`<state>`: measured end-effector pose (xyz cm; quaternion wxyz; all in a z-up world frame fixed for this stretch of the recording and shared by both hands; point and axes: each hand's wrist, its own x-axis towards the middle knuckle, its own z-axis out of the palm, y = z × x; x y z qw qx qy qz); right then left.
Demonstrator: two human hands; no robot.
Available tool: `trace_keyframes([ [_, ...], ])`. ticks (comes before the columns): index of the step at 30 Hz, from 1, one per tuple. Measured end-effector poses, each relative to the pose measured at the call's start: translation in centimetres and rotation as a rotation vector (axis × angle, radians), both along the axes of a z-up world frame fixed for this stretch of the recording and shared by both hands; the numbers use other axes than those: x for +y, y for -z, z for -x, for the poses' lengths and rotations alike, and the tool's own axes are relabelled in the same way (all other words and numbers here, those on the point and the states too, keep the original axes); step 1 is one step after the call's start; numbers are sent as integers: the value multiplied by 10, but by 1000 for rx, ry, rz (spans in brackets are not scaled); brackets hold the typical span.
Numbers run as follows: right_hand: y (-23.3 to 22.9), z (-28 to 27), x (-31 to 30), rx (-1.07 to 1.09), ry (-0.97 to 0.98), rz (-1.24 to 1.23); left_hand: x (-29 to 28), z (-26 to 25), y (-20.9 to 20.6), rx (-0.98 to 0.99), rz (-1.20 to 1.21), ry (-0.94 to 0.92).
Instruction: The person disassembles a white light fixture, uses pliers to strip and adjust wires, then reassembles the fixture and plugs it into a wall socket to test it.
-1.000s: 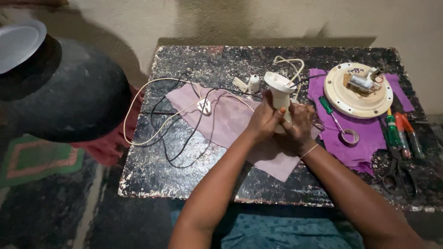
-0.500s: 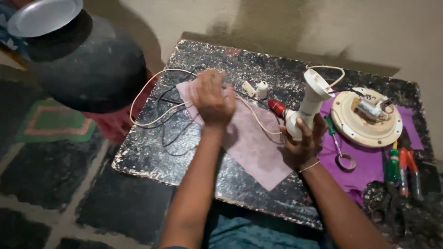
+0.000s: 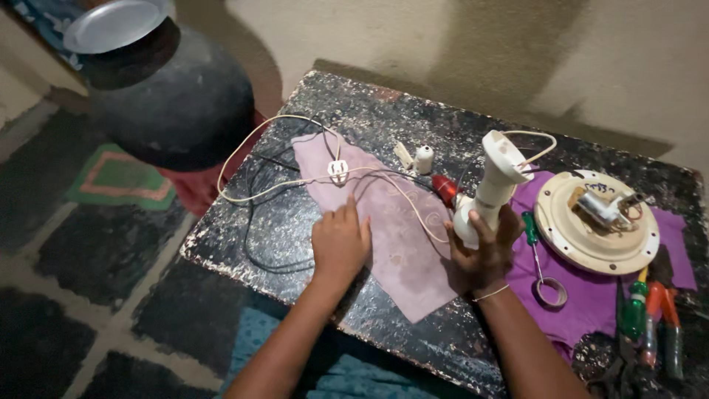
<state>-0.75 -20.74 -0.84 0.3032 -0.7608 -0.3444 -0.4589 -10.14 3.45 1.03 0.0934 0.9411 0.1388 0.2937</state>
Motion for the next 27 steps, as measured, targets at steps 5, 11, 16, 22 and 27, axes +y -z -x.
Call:
trace_keyframes([
  [5,-1,2,-2,-37,-51,83,10,12,-16,-212,-117,25],
  [11,-3,-8,-11,-60,-10,118,94,-65,-27,-138,-29,181],
  [16,-1,-16,-14,-62,18,114,152,-126,-4,253,31,502],
  [22,2,-13,-11,-41,34,151,154,-129,18,320,-130,622],
  [27,-1,-14,-6,-62,-1,132,152,-128,8,408,-167,560],
])
